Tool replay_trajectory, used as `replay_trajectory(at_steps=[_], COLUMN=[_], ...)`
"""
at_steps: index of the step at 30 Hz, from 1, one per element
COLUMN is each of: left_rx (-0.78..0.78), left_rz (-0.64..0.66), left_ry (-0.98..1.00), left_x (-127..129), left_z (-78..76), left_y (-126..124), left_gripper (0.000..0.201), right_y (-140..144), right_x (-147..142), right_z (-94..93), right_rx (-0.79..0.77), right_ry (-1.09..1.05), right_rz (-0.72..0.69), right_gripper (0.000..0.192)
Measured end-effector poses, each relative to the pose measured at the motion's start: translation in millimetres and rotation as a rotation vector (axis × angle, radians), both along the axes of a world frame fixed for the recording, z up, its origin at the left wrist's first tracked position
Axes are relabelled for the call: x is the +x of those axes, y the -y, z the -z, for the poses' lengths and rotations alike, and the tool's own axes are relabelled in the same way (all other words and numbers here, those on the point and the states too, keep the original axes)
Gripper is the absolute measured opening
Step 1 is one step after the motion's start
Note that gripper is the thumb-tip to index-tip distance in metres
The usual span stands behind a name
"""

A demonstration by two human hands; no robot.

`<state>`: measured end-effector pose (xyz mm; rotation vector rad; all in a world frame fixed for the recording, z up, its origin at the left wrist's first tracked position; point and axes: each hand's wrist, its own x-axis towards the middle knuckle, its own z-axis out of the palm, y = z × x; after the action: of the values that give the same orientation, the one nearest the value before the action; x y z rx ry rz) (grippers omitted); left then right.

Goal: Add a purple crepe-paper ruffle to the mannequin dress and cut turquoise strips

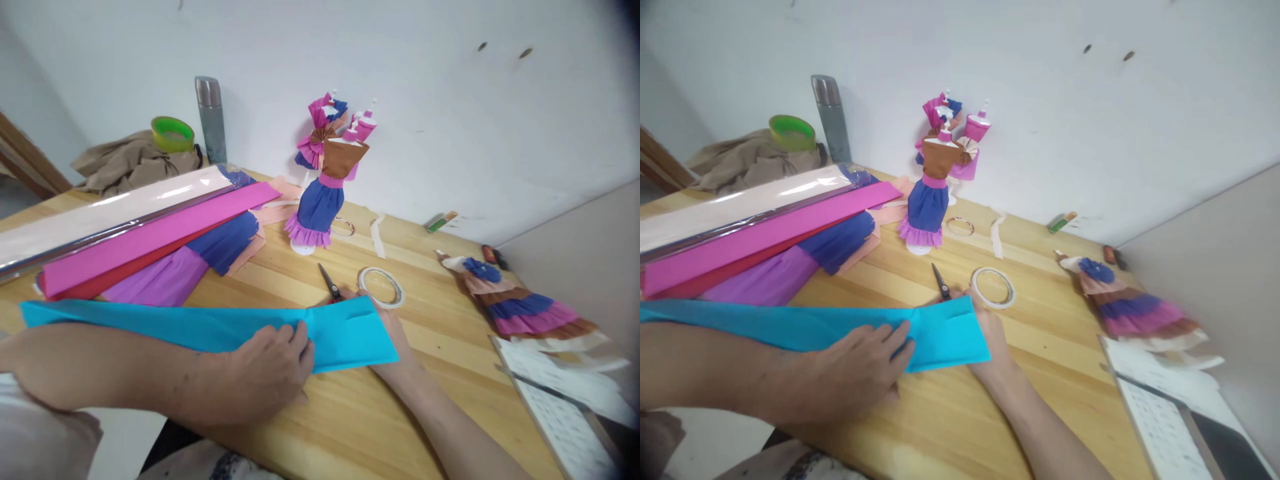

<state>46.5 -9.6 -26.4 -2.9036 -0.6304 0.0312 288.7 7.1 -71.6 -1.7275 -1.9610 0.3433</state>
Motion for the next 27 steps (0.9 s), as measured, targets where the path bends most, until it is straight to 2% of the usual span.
replay_trajectory(at_steps=[5,11,15,18,21,24,27], left_rx=[-0.14,-0.218,-0.195,-0.256,-0.383,-0.581,-0.814], left_rz=[-0.052,-0.008,-0.07,-0.075,-0.135,-0.199,-0.224], left_ry=[-0.081,-0.144,-0.057,0.044,0.112,0.14,0.205], left_x=[-1.0,-6.5,5.2,20.6,33.8,40.0,38.4], left_z=[-10.5,-20.5,-15.3,-7.6,-3.1,-3.0,-6.9], left_y=[0.4,-13.9,-40.4,-55.7,-62.5,-69.0,-80.7], left_gripper=[0.022,0.021,0.017,0.032,0.042,0.031,0.023], right_y=[-1.8,-2.5,-3.5,-3.8,-4.2,-5.4,-7.3], right_x=[0.7,6.5,4.3,2.3,1.8,5.0,12.3], right_z=[0.6,-8.0,-12.2,-13.6,-13.2,-8.9,-2.3], right_rx=[-0.03,-0.047,-0.04,-0.039,-0.002,0.035,0.035], right_ry=[-0.025,-0.034,-0.025,0.017,0.149,0.219,0.151], right_rz=[-0.048,-0.149,-0.167,-0.161,-0.124,-0.109,-0.105], right_gripper=[0.014,0.016,0.018,0.019,0.026,0.034,0.037])
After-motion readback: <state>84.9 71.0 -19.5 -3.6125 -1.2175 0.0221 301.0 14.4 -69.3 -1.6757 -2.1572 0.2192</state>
